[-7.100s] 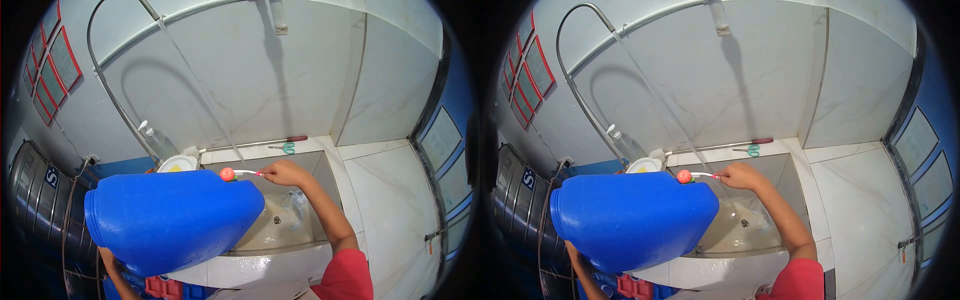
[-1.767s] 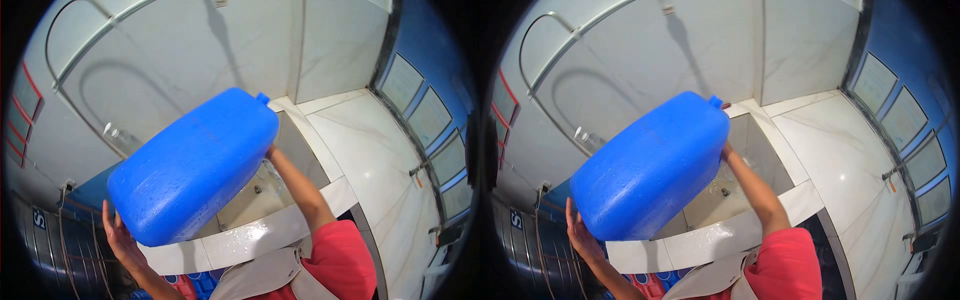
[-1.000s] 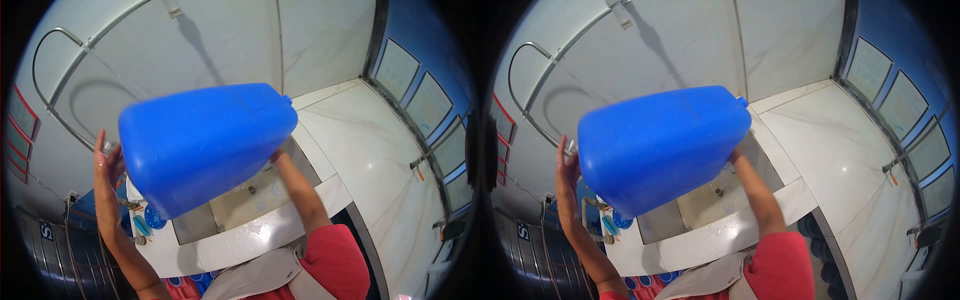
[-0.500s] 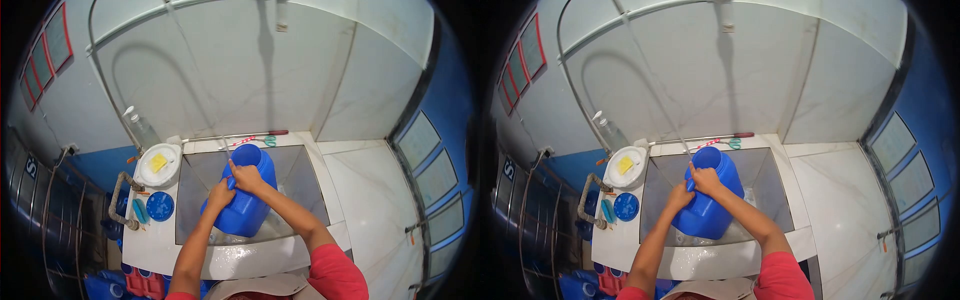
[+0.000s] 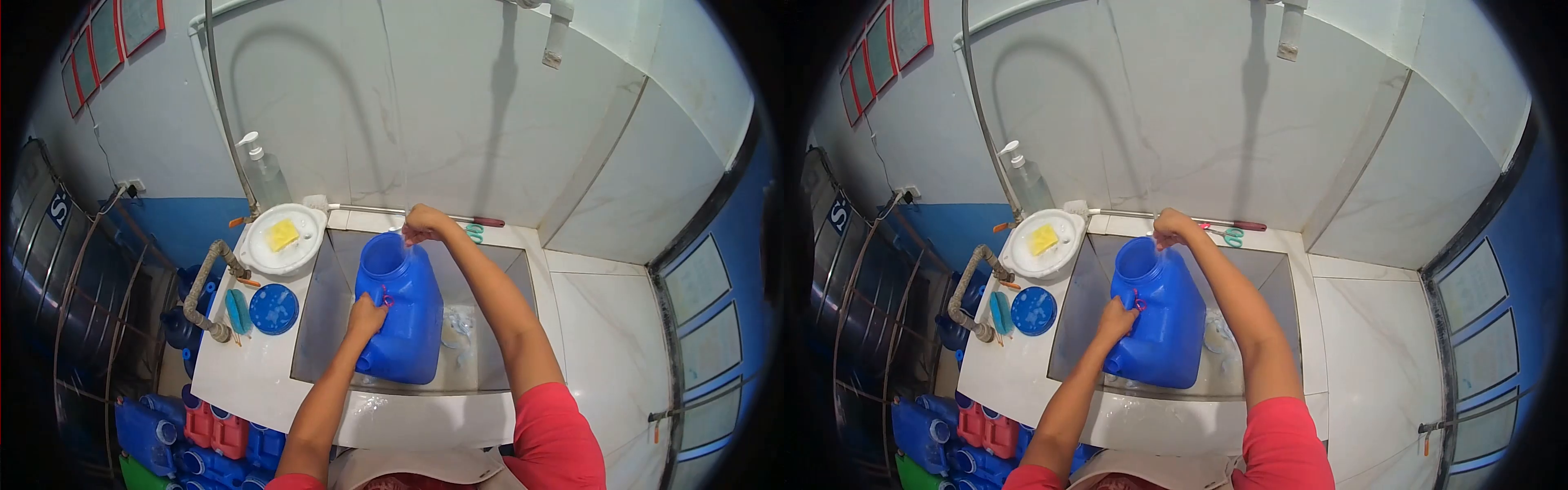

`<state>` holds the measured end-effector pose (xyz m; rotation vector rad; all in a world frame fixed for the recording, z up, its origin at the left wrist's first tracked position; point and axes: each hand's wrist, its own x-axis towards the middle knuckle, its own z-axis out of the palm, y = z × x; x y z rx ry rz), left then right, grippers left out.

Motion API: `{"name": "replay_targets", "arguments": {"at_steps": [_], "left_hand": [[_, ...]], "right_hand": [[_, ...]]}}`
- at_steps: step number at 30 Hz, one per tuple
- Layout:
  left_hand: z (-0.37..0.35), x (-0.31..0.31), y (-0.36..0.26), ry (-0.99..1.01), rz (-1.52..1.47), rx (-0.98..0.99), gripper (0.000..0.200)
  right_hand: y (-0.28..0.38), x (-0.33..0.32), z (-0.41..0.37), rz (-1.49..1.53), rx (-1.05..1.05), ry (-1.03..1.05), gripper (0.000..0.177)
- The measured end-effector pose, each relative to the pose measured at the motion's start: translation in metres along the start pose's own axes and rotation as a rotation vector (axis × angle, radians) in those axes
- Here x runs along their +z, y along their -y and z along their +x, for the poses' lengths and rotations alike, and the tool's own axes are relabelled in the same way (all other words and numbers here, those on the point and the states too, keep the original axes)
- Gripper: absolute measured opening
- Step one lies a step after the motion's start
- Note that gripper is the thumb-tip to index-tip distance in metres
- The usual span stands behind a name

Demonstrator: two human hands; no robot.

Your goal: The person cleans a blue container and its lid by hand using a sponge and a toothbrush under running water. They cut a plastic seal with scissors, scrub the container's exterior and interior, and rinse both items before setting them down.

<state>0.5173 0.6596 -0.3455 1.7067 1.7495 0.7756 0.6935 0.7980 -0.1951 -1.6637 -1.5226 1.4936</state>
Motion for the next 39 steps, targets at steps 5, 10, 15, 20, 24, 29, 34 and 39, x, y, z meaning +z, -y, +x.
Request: {"name": "replay_targets", "arguments": {"at_steps": [5, 10, 15, 20, 24, 29, 34, 39], "left_hand": [[-0.004, -0.018, -0.009, 0.108, -0.081, -0.145, 0.042], [0.022, -0.046, -0.02, 0.248, 0.005, 0.246, 0.04], [0.072, 0.0, -0.018, -0.083, 0.387, 0.479, 0.032], [0.099, 0.007, -0.029, -0.15, 0.147, 0.662, 0.036], [0.101, -0.032, -0.048, 0.319, 0.034, 0.642, 0.044], [0.076, -0.039, -0.043, 0.399, 0.309, 0.632, 0.052], [0.042, -0.013, -0.025, 0.171, 0.165, 0.179, 0.054], [0.01, -0.004, -0.014, 0.351, -0.304, 0.232, 0.046]], "right_hand": [[0.009, -0.011, 0.004, -0.33, -0.145, 0.169, 0.025], [0.026, -0.008, -0.003, -0.066, 0.008, 0.186, 0.024], [0.035, -0.003, -0.005, 0.038, 0.136, 0.174, 0.019], [0.035, -0.006, -0.003, 0.098, 0.032, 0.126, 0.015], [0.028, 0.0, 0.006, 0.171, 0.009, 0.07, 0.019], [-0.004, 0.002, 0.029, -0.264, -0.185, 0.016, 0.016], [-0.063, 0.042, -0.017, -1.186, -0.486, 0.17, 0.07], [-0.104, 0.048, -0.046, -1.14, -1.067, -0.355, 0.07]]}}
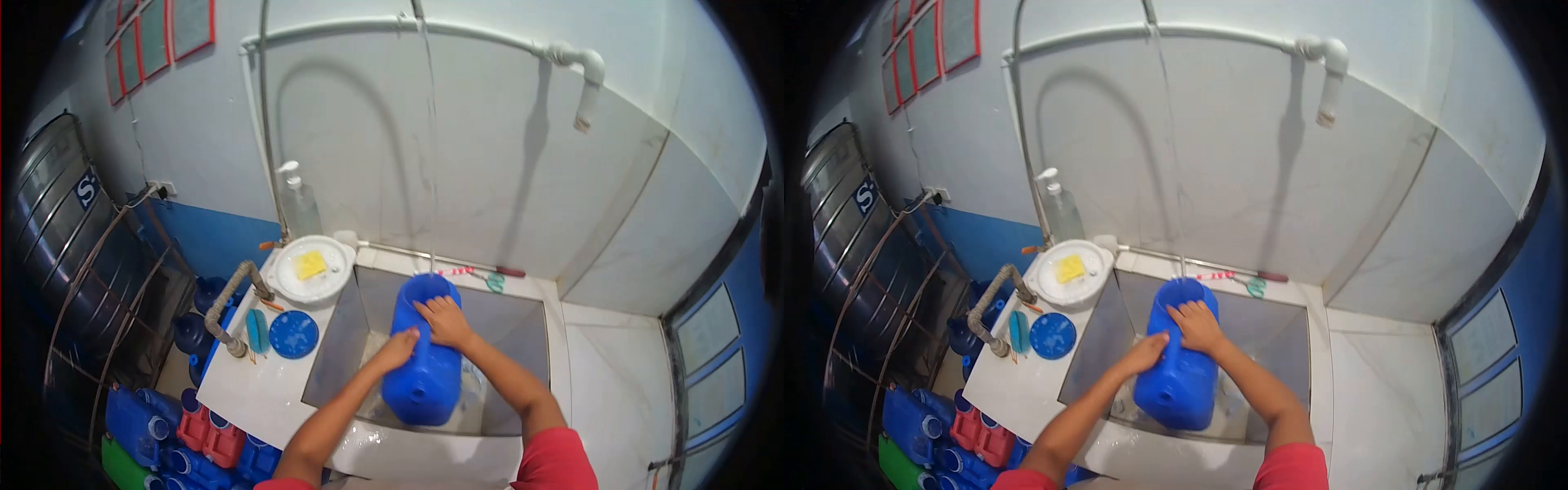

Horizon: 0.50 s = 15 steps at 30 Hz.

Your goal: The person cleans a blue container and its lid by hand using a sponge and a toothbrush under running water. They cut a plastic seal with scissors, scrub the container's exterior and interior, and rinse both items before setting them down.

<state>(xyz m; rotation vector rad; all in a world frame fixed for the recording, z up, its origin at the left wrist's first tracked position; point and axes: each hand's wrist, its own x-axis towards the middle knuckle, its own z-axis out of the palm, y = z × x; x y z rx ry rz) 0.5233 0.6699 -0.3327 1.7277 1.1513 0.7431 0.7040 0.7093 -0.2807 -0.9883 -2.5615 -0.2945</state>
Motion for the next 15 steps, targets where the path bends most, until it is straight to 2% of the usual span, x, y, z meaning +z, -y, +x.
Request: {"name": "replay_targets", "arguments": {"at_steps": [1, 3, 5, 6, 8, 10, 12, 13, 15], "left_hand": [[-0.015, -0.003, -0.007, 0.076, -0.239, -0.074, 0.045], [-0.049, -0.007, -0.001, -0.168, -0.458, -0.231, 0.047], [-0.078, -0.013, 0.034, -0.319, -0.641, -0.453, 0.046], [-0.089, -0.023, 0.046, -0.326, -0.647, -0.449, 0.046], [-0.112, -0.044, 0.068, -0.246, -0.937, -0.586, 0.058], [-0.119, -0.065, 0.098, -0.25, -0.995, -0.596, 0.057], [-0.126, -0.082, 0.098, -0.281, -1.053, -0.607, 0.051], [-0.127, -0.089, 0.082, -0.286, -1.05, -0.602, 0.051], [-0.125, -0.084, 0.046, -0.426, -1.312, -0.171, 0.049]], "right_hand": [[-0.001, -0.006, -0.005, -0.011, -0.024, -0.015, 0.07], [0.005, -0.02, -0.006, 0.056, -0.034, -0.002, 0.061], [0.004, -0.025, 0.01, 0.044, -0.056, 0.03, 0.057], [0.005, -0.028, 0.016, 0.036, -0.059, 0.079, 0.053], [0.014, -0.07, 0.061, 0.065, -0.051, -0.048, 0.045], [0.022, -0.133, 0.114, 0.073, -0.043, -0.225, 0.039], [0.024, -0.196, 0.148, 0.022, 0.051, -0.328, 0.053], [0.028, -0.226, 0.158, 0.045, 0.109, -0.349, 0.055], [0.021, -0.253, 0.174, 0.068, 0.165, -0.376, 0.056]]}}
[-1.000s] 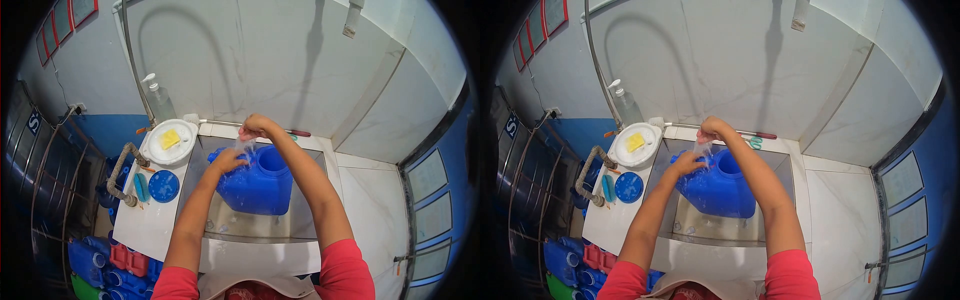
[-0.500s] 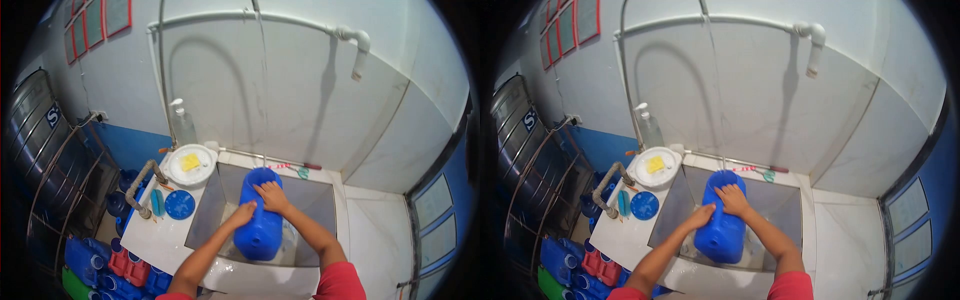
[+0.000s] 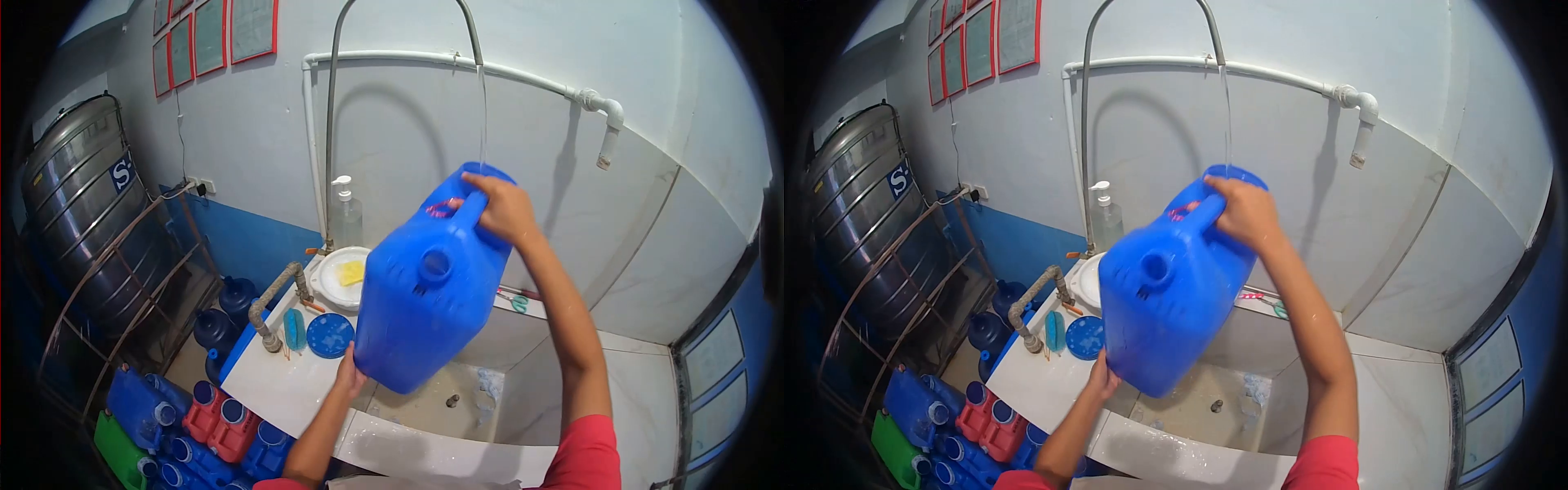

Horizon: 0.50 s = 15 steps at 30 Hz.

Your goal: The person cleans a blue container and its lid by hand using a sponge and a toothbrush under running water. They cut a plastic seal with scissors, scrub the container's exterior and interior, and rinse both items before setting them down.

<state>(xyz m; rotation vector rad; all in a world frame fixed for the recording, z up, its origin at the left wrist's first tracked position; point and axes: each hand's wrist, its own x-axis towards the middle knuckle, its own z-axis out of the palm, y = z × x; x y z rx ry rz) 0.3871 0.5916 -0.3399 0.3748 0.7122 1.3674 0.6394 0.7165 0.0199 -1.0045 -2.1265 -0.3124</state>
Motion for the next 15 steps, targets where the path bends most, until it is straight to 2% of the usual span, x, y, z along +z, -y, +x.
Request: {"name": "replay_targets", "arguments": {"at_steps": [1, 2, 3, 5, 6, 7, 9, 10, 12, 14, 15], "left_hand": [[-0.003, 0.008, 0.005, -0.069, 0.011, 0.198, 0.048], [-0.012, 0.016, 0.01, -0.064, 0.016, 0.205, 0.048], [-0.032, 0.024, 0.015, -0.108, -0.006, 0.163, 0.046], [-0.075, 0.025, 0.008, -0.155, -0.027, 0.126, 0.045], [-0.097, 0.018, -0.007, -0.162, -0.065, 0.014, 0.045], [-0.116, 0.012, -0.026, -0.165, -0.101, -0.101, 0.045], [-0.136, 0.014, -0.084, -0.131, -0.094, 0.074, 0.051], [-0.144, 0.015, -0.11, -0.122, 0.024, 0.138, 0.054], [-0.145, 0.043, -0.131, -0.112, 0.12, 0.291, 0.052], [-0.117, 0.026, -0.095, -0.142, -0.004, 0.272, 0.047], [-0.104, 0.018, -0.066, -0.224, -0.061, 0.298, 0.043]], "right_hand": [[-0.009, 0.001, 0.007, -0.008, -0.007, -0.05, 0.053], [-0.015, 0.004, 0.014, -0.018, -0.016, -0.103, 0.051], [-0.021, 0.012, 0.017, -0.015, -0.016, -0.108, 0.051], [-0.028, 0.03, 0.022, -0.082, 0.172, 0.235, 0.046], [-0.021, 0.031, 0.023, -0.081, 0.17, 0.229, 0.046], [-0.008, 0.032, 0.021, -0.102, 0.255, 0.228, 0.044], [0.005, 0.024, 0.022, -0.095, 0.354, 0.157, 0.039], [0.007, 0.02, 0.024, -0.099, 0.355, 0.157, 0.039], [0.007, 0.011, 0.028, 0.019, 0.456, -0.019, 0.04], [0.007, -0.003, 0.03, 0.033, 0.429, -0.004, 0.04], [0.01, -0.004, 0.028, 0.05, 0.397, 0.005, 0.04]]}}
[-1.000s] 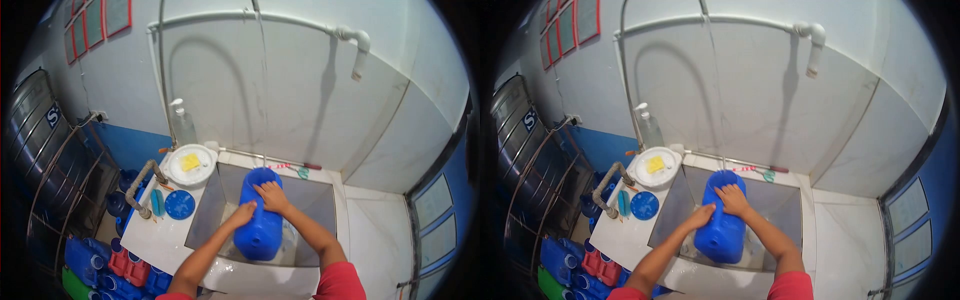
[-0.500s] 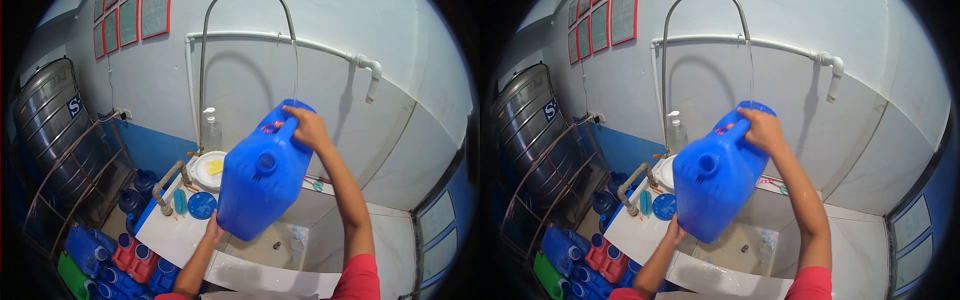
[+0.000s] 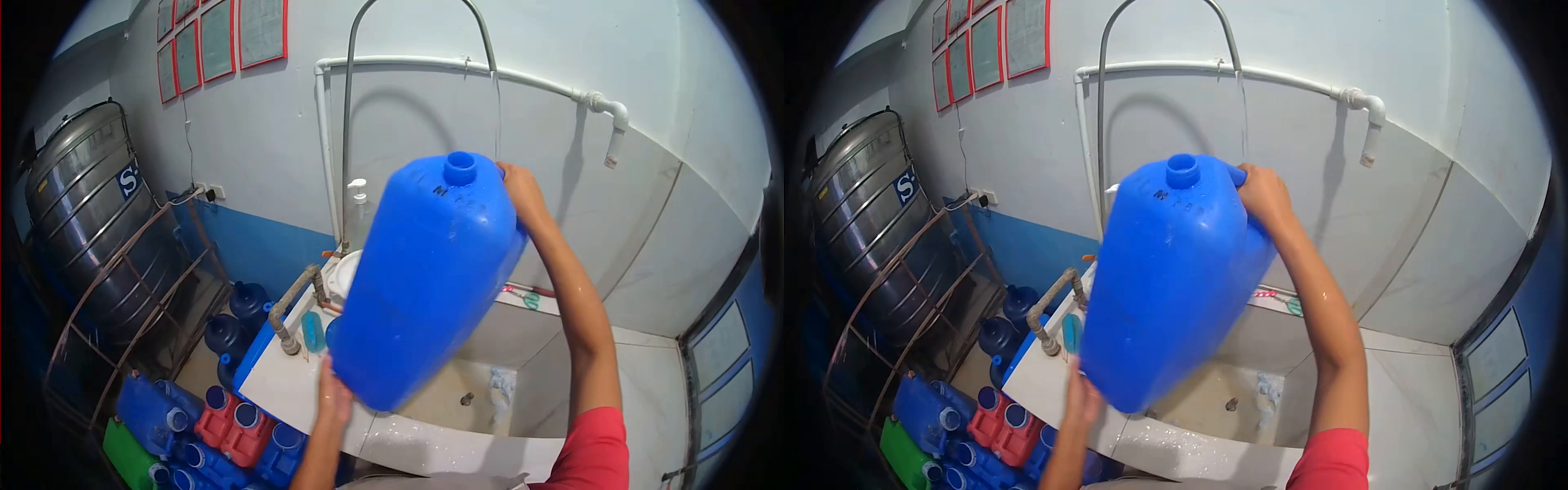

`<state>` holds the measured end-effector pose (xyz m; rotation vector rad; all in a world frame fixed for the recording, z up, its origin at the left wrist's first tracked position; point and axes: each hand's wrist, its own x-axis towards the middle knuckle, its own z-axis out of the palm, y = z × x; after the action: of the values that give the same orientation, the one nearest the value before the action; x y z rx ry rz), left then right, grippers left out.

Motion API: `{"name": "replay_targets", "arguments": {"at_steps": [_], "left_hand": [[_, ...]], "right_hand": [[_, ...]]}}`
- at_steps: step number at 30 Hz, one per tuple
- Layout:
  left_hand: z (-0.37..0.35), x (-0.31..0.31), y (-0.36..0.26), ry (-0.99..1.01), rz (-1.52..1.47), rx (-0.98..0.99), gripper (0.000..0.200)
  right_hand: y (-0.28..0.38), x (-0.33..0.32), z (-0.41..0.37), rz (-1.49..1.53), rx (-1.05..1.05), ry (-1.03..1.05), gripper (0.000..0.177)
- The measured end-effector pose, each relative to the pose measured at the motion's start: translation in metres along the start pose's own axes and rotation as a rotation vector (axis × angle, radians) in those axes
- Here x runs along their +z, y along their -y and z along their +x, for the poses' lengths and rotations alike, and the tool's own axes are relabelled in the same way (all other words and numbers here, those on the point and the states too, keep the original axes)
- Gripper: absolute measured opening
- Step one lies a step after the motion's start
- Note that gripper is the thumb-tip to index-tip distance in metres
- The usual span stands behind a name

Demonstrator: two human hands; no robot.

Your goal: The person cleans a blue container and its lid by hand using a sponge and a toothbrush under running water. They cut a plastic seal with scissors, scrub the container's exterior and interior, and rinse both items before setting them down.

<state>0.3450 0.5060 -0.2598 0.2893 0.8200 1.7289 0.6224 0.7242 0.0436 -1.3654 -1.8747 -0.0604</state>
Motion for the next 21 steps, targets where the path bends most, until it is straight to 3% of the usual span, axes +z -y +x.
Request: {"name": "replay_targets", "arguments": {"at_steps": [1, 3, 5, 6, 7, 9, 12, 13, 15, 17, 19, 21], "left_hand": [[-0.016, -0.001, 0.008, -0.005, 0.005, 0.003, 0.043], [-0.047, 0.0, 0.003, 0.022, 0.027, -0.266, 0.05], [-0.042, -0.024, -0.033, 0.012, 0.047, -0.17, 0.05], [-0.04, -0.022, -0.065, 0.147, 0.075, -0.208, 0.05], [-0.037, -0.009, -0.086, 0.22, 0.126, -0.091, 0.047], [-0.024, 0.011, -0.085, 0.131, 0.14, 0.091, 0.044], [0.008, -0.008, -0.015, 0.055, 0.007, 0.057, 0.041], [-0.003, -0.012, -0.01, 0.061, 0.015, 0.054, 0.041], [-0.029, -0.009, -0.008, 0.042, -0.042, -0.21, 0.04], [-0.027, -0.042, -0.034, -0.005, -0.022, -0.196, 0.04], [-0.035, -0.014, -0.092, 0.146, 0.132, -0.11, 0.039], [-0.015, 0.003, -0.09, 0.122, 0.125, -0.046, 0.039]], "right_hand": [[-0.001, 0.011, -0.002, 0.007, 0.001, 0.002, 0.04], [-0.007, 0.035, -0.007, -0.276, -0.026, 0.209, 0.041], [0.006, 0.027, -0.012, -0.294, -0.033, 0.197, 0.043], [0.01, 0.025, -0.012, -0.212, -0.005, 0.099, 0.043], [0.011, 0.021, -0.012, -0.129, 0.023, 0.0, 0.043], [0.005, 0.012, -0.001, -0.104, 0.026, -0.014, 0.044], [-0.008, 0.014, 0.003, 0.02, 0.036, -0.009, 0.042], [-0.015, 0.029, 0.003, -0.124, 0.022, 0.092, 0.041], [-0.005, 0.039, -0.004, -0.299, 0.007, 0.229, 0.04], [0.016, 0.033, -0.012, -0.25, 0.008, 0.233, 0.039], [0.03, 0.017, -0.009, -0.193, 0.028, 0.139, 0.039], [0.029, 0.008, -0.001, -0.131, 0.052, 0.06, 0.038]]}}
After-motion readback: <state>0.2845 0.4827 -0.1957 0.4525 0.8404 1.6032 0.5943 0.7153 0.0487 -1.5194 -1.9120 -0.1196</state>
